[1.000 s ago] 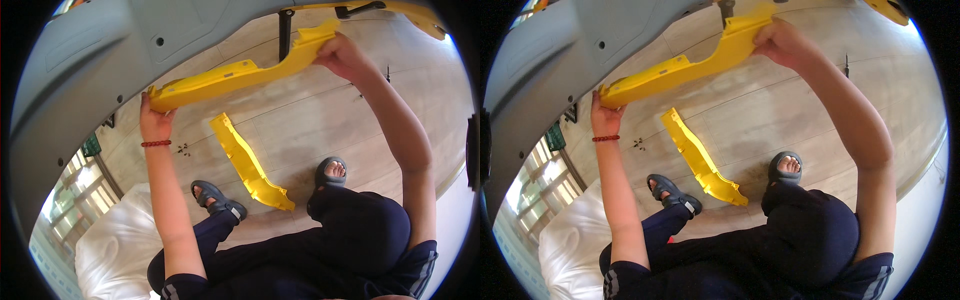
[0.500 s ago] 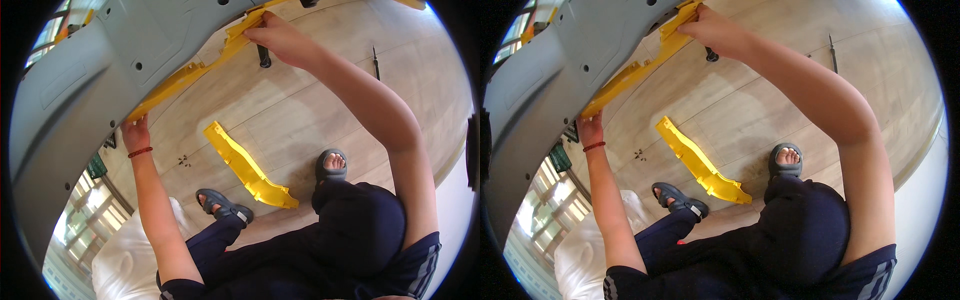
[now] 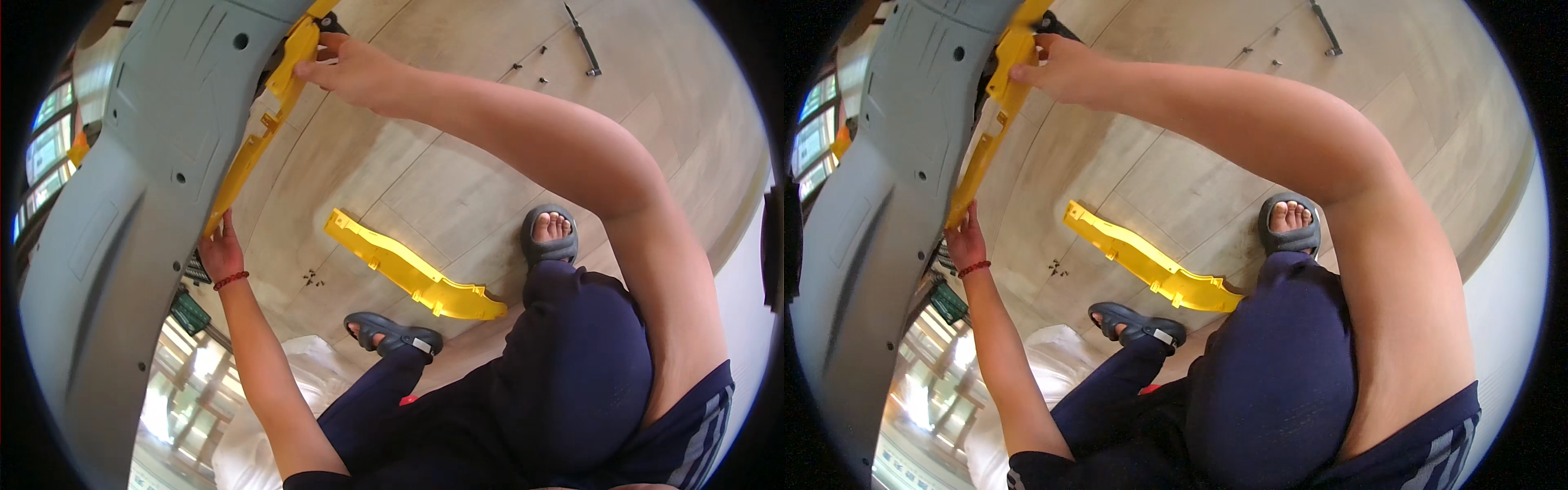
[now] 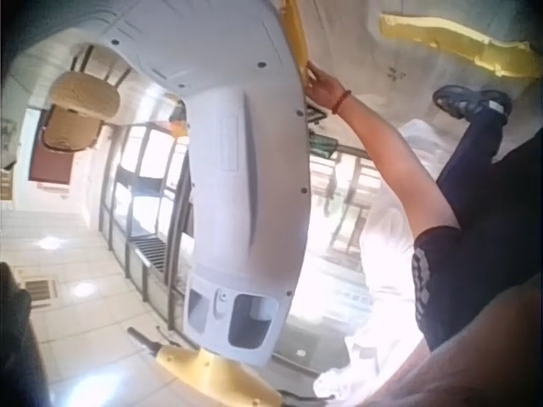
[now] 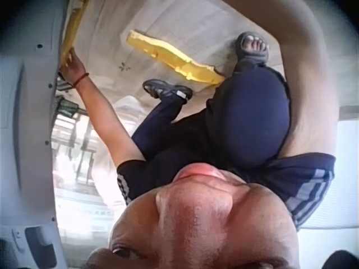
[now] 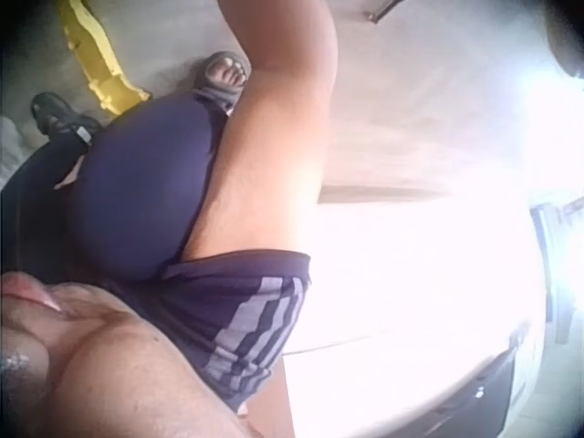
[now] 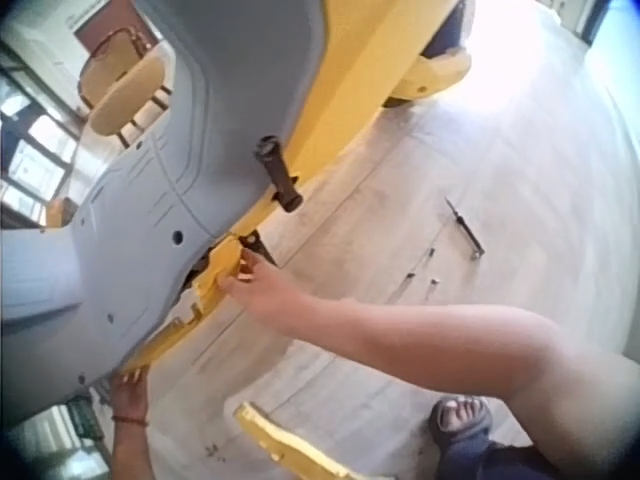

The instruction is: Removing and reattaching yellow plastic body panels on an electric scooter.

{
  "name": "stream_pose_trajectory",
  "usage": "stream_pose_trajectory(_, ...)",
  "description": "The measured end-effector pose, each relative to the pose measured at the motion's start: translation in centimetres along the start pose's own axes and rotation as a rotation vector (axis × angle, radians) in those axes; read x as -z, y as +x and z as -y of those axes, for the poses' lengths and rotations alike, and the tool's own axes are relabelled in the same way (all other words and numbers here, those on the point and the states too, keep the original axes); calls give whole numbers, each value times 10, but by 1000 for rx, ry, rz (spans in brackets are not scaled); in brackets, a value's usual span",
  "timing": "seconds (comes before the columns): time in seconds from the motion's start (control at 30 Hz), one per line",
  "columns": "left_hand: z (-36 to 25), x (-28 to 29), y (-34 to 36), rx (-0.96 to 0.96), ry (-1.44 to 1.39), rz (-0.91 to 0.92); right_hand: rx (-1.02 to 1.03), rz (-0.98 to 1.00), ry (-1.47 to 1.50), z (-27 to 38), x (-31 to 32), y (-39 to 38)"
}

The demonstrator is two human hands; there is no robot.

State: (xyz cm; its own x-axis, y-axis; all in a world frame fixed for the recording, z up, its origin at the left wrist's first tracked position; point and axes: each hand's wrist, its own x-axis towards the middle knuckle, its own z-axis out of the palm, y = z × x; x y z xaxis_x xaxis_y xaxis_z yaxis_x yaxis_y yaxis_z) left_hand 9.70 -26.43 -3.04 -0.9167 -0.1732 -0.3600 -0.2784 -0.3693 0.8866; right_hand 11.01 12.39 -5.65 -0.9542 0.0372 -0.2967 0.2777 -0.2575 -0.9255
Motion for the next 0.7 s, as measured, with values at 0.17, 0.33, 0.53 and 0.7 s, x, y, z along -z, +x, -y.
stream_pose_trajectory(0.17, 5, -15, 13, 110, 17, -16, 161, -63, -22, 9, 6, -5)
stream_pose_trajectory(0.33, 7, -30, 21, 92, 113, -118, 30, -52, -36, 22, 10, -13)
stream_pose_trajectory(0.53, 3, -22, 37, 135, 33, -81, 37, 64, -90, 21, 17, -11)
stream_pose_trajectory(0.7, 5, -17, 42, 155, 124, -132, 68, 74, -83, 15, 16, -6)
